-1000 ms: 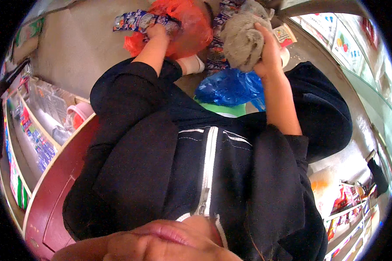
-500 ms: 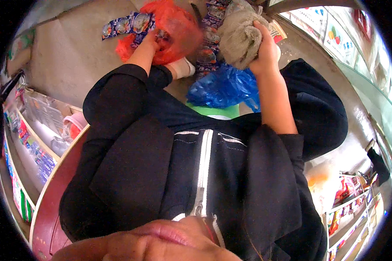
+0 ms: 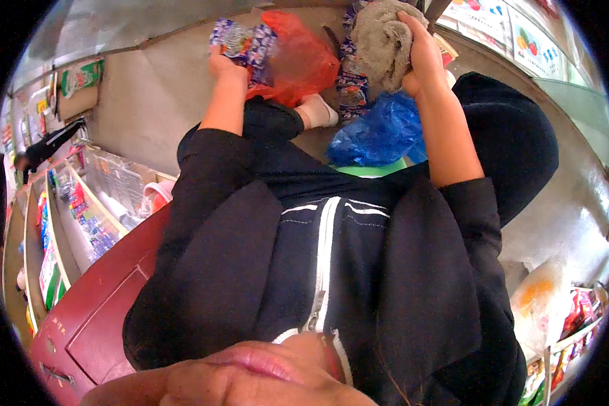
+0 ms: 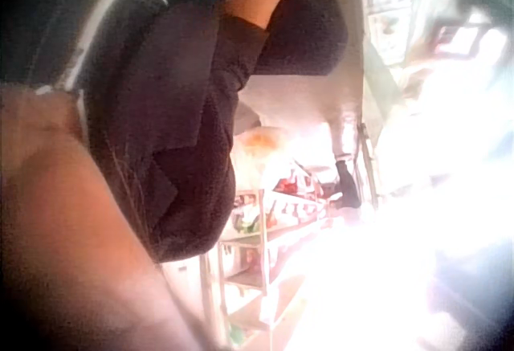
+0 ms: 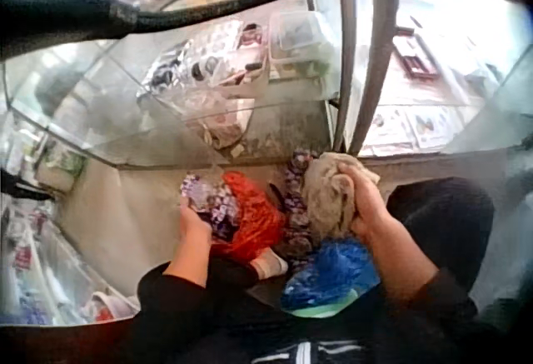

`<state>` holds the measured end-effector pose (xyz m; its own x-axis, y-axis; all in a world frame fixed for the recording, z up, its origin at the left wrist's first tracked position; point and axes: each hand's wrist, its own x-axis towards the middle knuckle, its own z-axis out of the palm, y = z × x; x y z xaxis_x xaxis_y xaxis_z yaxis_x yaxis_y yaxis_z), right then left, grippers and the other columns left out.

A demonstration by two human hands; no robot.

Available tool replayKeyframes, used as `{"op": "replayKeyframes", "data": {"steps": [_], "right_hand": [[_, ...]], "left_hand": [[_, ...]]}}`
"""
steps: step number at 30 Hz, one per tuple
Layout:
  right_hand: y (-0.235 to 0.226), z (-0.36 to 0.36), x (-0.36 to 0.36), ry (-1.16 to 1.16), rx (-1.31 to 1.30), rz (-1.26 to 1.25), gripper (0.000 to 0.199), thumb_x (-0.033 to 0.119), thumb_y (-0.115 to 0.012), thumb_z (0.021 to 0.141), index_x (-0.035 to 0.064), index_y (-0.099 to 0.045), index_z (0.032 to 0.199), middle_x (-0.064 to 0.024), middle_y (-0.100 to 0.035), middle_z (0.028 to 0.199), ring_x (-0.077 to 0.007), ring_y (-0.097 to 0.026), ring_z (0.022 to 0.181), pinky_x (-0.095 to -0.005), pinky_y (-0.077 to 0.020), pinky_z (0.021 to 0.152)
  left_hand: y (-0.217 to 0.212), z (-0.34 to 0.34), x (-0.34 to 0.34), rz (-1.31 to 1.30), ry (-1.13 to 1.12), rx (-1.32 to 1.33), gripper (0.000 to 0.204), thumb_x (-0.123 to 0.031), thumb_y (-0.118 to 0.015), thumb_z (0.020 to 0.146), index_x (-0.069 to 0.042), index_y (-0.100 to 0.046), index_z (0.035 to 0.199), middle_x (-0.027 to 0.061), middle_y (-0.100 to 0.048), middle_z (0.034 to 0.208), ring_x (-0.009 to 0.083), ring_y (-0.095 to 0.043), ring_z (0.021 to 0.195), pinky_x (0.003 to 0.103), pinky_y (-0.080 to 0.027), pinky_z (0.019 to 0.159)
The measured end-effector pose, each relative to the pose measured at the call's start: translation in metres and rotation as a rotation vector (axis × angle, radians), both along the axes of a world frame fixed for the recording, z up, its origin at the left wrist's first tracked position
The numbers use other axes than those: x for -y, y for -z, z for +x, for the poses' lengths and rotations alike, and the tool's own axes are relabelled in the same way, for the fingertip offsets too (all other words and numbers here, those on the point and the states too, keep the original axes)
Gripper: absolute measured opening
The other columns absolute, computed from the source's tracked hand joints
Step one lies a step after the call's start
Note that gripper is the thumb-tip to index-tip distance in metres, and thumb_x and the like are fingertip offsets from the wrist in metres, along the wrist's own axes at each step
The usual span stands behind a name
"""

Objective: The person sits on the floor and organizes various items, including a cloth, a plastic bag, and a package of snacks. They wipe the glass counter with the cloth, then place the cloth and other items into a plastic bag.

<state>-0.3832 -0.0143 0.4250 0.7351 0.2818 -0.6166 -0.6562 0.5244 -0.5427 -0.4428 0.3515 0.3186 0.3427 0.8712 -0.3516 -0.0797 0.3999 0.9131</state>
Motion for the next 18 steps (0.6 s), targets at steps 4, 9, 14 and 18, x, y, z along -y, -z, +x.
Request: {"op": "replayKeyframes", "data": {"steps": [4, 9, 14, 18], "right_hand": [[-0.029, -0.011, 0.002, 0.007, 0.008, -0.02, 0.04, 0.029, -0.06, 0.086, 0.0026, -0.055, 0.115, -0.0106, -0.063, 0.106, -0.0242, -0.062, 0.095, -0.0383, -0.0511, 0.083], [-0.045, -0.016, 0.021, 0.014, 0.194, -0.048, 0.044, 0.032, -0.062, 0.085, 0.0043, -0.054, 0.118, -0.0105, -0.062, 0.108, -0.0236, -0.062, 0.096, -0.0383, -0.0514, 0.083], [-0.095, -0.004, 0.026, -0.115, 0.365, 0.282, 0.029, 0.029, -0.054, 0.09, 0.0069, -0.058, 0.108, -0.0097, -0.066, 0.094, -0.0221, -0.065, 0.083, -0.0368, -0.0546, 0.075], [-0.153, 0.02, 0.035, -0.208, 0.43, 0.164, 0.039, 0.034, -0.054, 0.088, 0.0001, -0.057, 0.108, -0.0136, -0.066, 0.095, -0.0232, -0.066, 0.08, -0.0358, -0.055, 0.075]], "left_hand": [[-0.09, -0.013, -0.013, 0.045, 0.094, 0.362, 0.031, -0.02, -0.048, 0.092, 0.0, -0.05, 0.115, 0.0131, -0.059, 0.111, 0.0271, -0.06, 0.097, 0.042, -0.049, 0.081], [-0.175, -0.033, -0.006, 0.204, 0.32, 0.541, 0.039, -0.022, -0.043, 0.092, -0.002, -0.045, 0.126, 0.0133, -0.052, 0.125, 0.0298, -0.049, 0.116, 0.048, -0.038, 0.098], [-0.223, -0.038, 0.018, 0.185, 0.539, 0.601, 0.053, -0.019, -0.05, 0.079, -0.003, -0.045, 0.129, 0.0128, -0.05, 0.129, 0.033, -0.045, 0.12, 0.053, -0.033, 0.101], [-0.197, -0.014, 0.042, -0.017, 0.577, 0.506, 0.051, -0.016, -0.055, 0.075, -0.004, -0.048, 0.125, 0.0119, -0.054, 0.123, 0.0317, -0.047, 0.117, 0.05, -0.033, 0.101]]}}
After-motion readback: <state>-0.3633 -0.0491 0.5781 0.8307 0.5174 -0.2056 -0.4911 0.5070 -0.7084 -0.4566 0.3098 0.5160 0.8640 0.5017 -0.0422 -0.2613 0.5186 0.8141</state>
